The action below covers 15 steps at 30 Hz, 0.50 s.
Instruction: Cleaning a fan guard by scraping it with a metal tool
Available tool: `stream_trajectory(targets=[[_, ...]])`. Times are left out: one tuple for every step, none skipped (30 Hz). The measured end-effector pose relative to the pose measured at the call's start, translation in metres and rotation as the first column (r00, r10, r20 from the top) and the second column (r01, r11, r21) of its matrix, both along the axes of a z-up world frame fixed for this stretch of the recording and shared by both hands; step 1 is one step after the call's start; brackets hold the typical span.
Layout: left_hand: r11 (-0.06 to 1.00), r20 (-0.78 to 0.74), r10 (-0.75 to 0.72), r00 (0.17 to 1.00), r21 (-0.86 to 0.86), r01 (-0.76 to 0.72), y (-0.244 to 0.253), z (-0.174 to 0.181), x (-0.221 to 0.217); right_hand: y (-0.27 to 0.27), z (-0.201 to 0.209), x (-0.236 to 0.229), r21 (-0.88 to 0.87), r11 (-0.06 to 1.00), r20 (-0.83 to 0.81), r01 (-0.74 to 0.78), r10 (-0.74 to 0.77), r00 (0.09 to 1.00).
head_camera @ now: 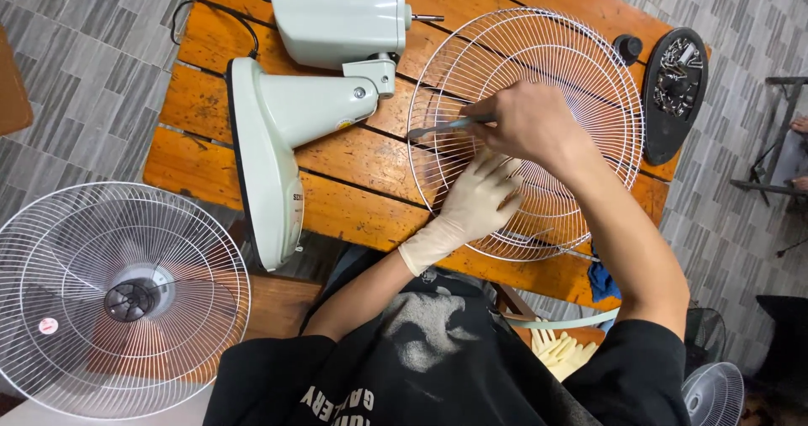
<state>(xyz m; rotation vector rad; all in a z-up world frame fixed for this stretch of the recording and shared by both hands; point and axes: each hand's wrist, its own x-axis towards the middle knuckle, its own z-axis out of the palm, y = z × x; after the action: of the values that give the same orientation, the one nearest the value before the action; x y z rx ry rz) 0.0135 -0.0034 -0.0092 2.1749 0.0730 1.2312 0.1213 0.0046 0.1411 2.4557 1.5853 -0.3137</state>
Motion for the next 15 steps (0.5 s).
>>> stream_trajectory(targets=[[1.0,0.0,-0.003,1.0,-0.001,0.003,-0.001,-0.003,0.0,0.002,-0.003,0.002,-0.001,1.0,0.0,0.003,-0.003,1.0],[1.0,-0.004,0.001,1.0,0.0,-0.001,-0.002,-0.006,0.001,0.003,-0.006,0.004,0.013,1.0,0.016,-0.015,0.014,1.0],[1.0,-0.007,0.003,1.0,0.002,-0.003,-0.004,-0.008,0.002,0.004,-0.009,0.007,0.027,0.999,0.032,-0.03,0.029,0.999],[1.0,-0.007,-0.002,1.0,0.002,0.002,-0.005,-0.008,0.001,0.004,-0.012,0.008,0.027,0.999,0.032,-0.025,0.024,0.999],[1.0,0.005,-0.006,1.0,-0.001,0.006,-0.005,-0.008,0.001,0.006,-0.015,0.011,0.023,1.0,0.013,-0.019,0.019,1.0],[1.0,0.018,-0.011,1.0,-0.004,0.011,-0.004,-0.008,0.0,0.008,-0.018,0.013,0.018,1.0,-0.006,-0.013,0.013,1.0],[1.0,0.017,-0.008,1.0,-0.004,0.008,-0.004,-0.007,-0.001,0.011,-0.015,0.013,0.018,1.0,-0.007,-0.016,0.016,1.0],[1.0,-0.005,-0.014,1.0,0.004,0.014,-0.004,-0.007,-0.002,0.014,-0.011,0.012,0.033,0.999,-0.033,-0.005,0.006,0.999],[1.0,-0.026,-0.02,0.999,0.012,0.021,-0.003,-0.006,-0.004,0.017,-0.007,0.011,0.048,0.999,-0.058,0.008,-0.005,0.998],[1.0,-0.027,-0.018,0.999,0.012,0.018,-0.003,-0.008,-0.003,0.017,-0.015,0.029,0.048,0.999,-0.058,0.005,-0.002,0.998],[0.999,-0.032,-0.029,0.999,0.011,0.03,-0.004,-0.009,-0.003,0.015,-0.022,0.047,0.11,0.994,0.067,0.011,-0.018,0.998],[0.999,-0.037,-0.041,0.998,0.01,0.042,-0.006,-0.011,-0.002,0.013,-0.029,0.065,0.172,0.985,0.19,0.008,-0.041,0.981],[0.999,-0.035,-0.042,0.998,0.011,0.042,-0.004,-0.006,-0.006,0.009,-0.031,0.078,0.173,0.985,0.191,0.009,-0.042,0.981],[0.993,-0.165,-0.113,0.98,0.002,0.115,-0.001,-0.001,-0.009,0.005,-0.032,0.09,0.23,0.973,0.33,0.006,-0.083,0.94],[0.983,-0.292,-0.18,0.939,-0.016,0.184,0.002,0.003,-0.012,0.003,-0.033,0.102,0.286,0.958,0.458,-0.007,-0.131,0.879]])
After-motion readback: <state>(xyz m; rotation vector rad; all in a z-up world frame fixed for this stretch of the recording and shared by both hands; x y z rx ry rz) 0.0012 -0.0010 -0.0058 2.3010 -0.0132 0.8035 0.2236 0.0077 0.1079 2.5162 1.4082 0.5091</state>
